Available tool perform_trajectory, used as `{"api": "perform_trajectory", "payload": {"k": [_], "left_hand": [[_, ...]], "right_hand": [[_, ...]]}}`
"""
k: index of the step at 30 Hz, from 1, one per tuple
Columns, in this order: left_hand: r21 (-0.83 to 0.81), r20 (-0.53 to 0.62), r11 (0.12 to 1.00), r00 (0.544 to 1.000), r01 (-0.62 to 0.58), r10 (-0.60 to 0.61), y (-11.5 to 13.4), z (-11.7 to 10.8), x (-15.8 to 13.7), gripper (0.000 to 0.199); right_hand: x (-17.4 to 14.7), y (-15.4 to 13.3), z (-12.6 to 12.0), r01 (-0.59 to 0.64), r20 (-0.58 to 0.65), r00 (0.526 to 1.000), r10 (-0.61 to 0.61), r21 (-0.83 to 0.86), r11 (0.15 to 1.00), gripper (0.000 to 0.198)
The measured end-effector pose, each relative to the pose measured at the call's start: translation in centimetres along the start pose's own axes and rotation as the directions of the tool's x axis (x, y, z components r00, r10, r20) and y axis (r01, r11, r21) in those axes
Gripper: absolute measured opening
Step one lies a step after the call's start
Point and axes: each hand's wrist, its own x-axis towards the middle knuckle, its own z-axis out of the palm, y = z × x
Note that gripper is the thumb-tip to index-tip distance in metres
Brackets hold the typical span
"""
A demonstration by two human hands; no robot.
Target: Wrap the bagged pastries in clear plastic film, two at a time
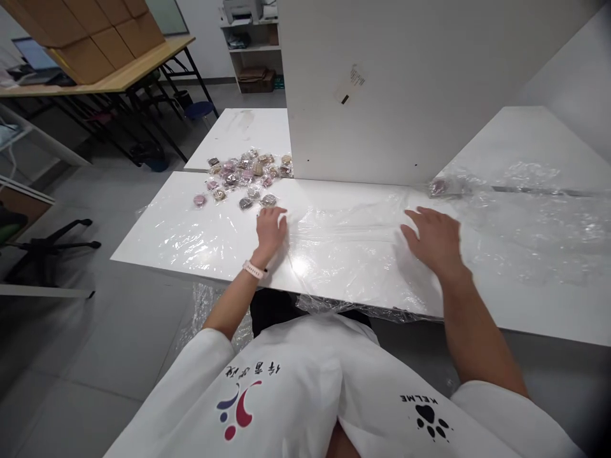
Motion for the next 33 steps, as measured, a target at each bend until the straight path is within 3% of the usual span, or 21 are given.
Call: {"api": "perform_trajectory", "payload": {"k": [2, 5, 7, 9, 13, 19, 29, 33], "left_hand": [[0.112, -0.024, 0.991, 0.998, 0.067, -0.064, -1.3, -0.2, 2.7, 0.041], [0.17, 0.161, 0.984, 0.983, 0.059, -0.087, -3.2, -0.1, 5.6, 0.065], [0.154, 0.276, 0.988, 0.96, -0.006, -0.037, -4.3, 0.2, 6.1, 0.073], [0.14, 0.304, 0.985, 0.951, -0.097, 0.05, -5.0, 0.5, 5.6, 0.074], [0.22, 0.175, 0.959, 0.975, -0.178, 0.141, -5.4, 0.9, 3.5, 0.049], [0.37, 0.04, 0.927, 0.998, -0.065, 0.054, -5.2, 1.0, 2.3, 0.035], [0.294, -0.077, 0.952, 0.994, 0.091, -0.072, -6.8, -0.5, 2.3, 0.035], [0.182, -0.151, 0.978, 0.986, 0.103, -0.076, -5.0, -1.8, 2.2, 0.032]], "right_hand": [[0.1, -4.3, 0.8, 0.069, 0.048, 0.996, -0.074, 0.1, 0.993, 0.057], [-0.3, -9.1, 3.9, 0.143, 0.191, 0.967, -0.17, 0.145, 0.979, 0.061], [-0.3, -10.3, 6.1, 0.161, 0.243, 0.951, -0.192, 0.139, 0.977, 0.064], [0.3, -10.2, 7.5, 0.142, 0.249, 0.953, -0.171, 0.131, 0.981, 0.065], [3.1, -9.4, 8.4, 0.036, 0.25, 0.966, -0.063, 0.112, 0.993, 0.067], [6.6, -9.8, 8.9, -0.046, 0.267, 0.964, 0.014, 0.114, 0.992, 0.07], [6.8, -9.9, 9.2, -0.047, 0.251, 0.968, 0.017, 0.115, 0.992, 0.071], [6.8, -10.0, 9.1, -0.056, 0.253, 0.967, 0.026, 0.109, 0.992, 0.069]]}}
